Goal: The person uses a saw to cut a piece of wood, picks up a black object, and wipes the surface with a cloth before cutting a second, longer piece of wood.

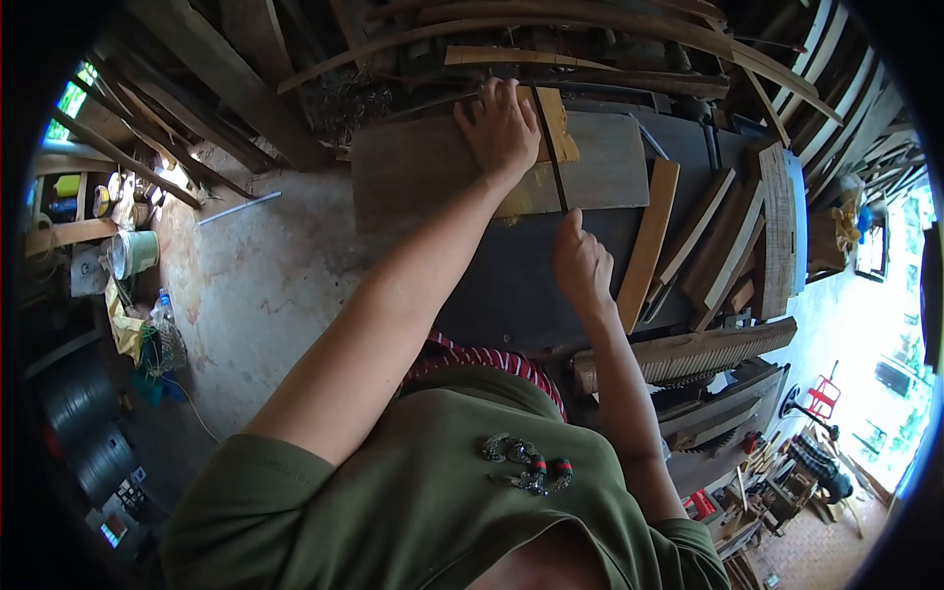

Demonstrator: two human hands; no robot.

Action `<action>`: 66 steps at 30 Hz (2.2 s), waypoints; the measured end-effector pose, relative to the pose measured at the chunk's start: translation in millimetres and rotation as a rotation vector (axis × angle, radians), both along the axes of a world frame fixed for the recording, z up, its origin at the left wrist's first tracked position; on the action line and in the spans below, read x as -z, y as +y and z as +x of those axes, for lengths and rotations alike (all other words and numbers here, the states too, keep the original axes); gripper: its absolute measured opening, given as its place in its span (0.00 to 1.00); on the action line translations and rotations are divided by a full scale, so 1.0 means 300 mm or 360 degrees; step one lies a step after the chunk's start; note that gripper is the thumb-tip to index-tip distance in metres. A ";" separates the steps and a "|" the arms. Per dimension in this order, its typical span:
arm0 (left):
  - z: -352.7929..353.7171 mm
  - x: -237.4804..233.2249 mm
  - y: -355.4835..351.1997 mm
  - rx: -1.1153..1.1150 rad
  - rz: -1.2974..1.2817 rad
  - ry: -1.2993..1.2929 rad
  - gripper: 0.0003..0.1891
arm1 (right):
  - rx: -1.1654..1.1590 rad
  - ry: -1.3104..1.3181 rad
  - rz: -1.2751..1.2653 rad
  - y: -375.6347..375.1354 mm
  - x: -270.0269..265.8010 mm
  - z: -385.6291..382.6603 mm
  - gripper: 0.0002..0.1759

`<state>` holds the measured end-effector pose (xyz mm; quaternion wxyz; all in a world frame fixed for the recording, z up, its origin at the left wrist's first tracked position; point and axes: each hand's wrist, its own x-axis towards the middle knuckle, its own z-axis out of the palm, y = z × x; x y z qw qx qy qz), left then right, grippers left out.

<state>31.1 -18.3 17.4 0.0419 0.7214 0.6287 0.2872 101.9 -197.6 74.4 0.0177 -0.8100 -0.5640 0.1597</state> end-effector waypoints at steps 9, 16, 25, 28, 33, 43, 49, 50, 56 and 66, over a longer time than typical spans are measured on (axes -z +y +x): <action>0.014 -0.001 0.000 0.0021 0.0043 -0.0026 0.20 | -0.0026 0.0001 0.0197 0.136 0.046 0.014 0.06; 0.009 0.006 -0.002 0.0000 0.0047 0.0017 0.20 | 0.0037 -0.0059 0.0058 0.089 0.027 0.015 0.06; 0.002 -0.002 0.002 0.0019 0.0018 -0.0019 0.20 | -0.0008 -0.0012 0.0154 0.063 0.027 0.000 0.07; 0.002 -0.003 0.001 0.0007 -0.0006 0.0010 0.20 | 0.0007 -0.0045 0.0003 0.024 0.005 -0.010 0.07; 0.006 0.000 0.003 0.0011 -0.0002 0.0021 0.20 | -0.0036 -0.0058 0.0222 0.214 0.047 0.012 0.07; 0.008 -0.007 -0.004 0.0036 -0.0015 0.0044 0.19 | -0.0006 -0.0055 0.0057 0.069 0.034 0.003 0.08; 0.013 -0.003 0.002 0.0025 -0.0025 0.0002 0.19 | -0.0050 -0.0140 0.0289 0.217 0.073 0.029 0.10; 0.010 0.001 0.000 0.0007 -0.0028 0.0007 0.19 | -0.0077 -0.0132 0.0280 0.188 0.071 0.021 0.10; 0.011 0.003 0.002 0.0032 0.0049 0.0019 0.19 | -0.0044 -0.0127 0.0067 0.007 0.030 -0.002 0.10; 0.008 -0.011 -0.002 0.0049 0.0007 0.0004 0.20 | -0.0030 -0.0088 0.0190 0.032 0.036 -0.013 0.08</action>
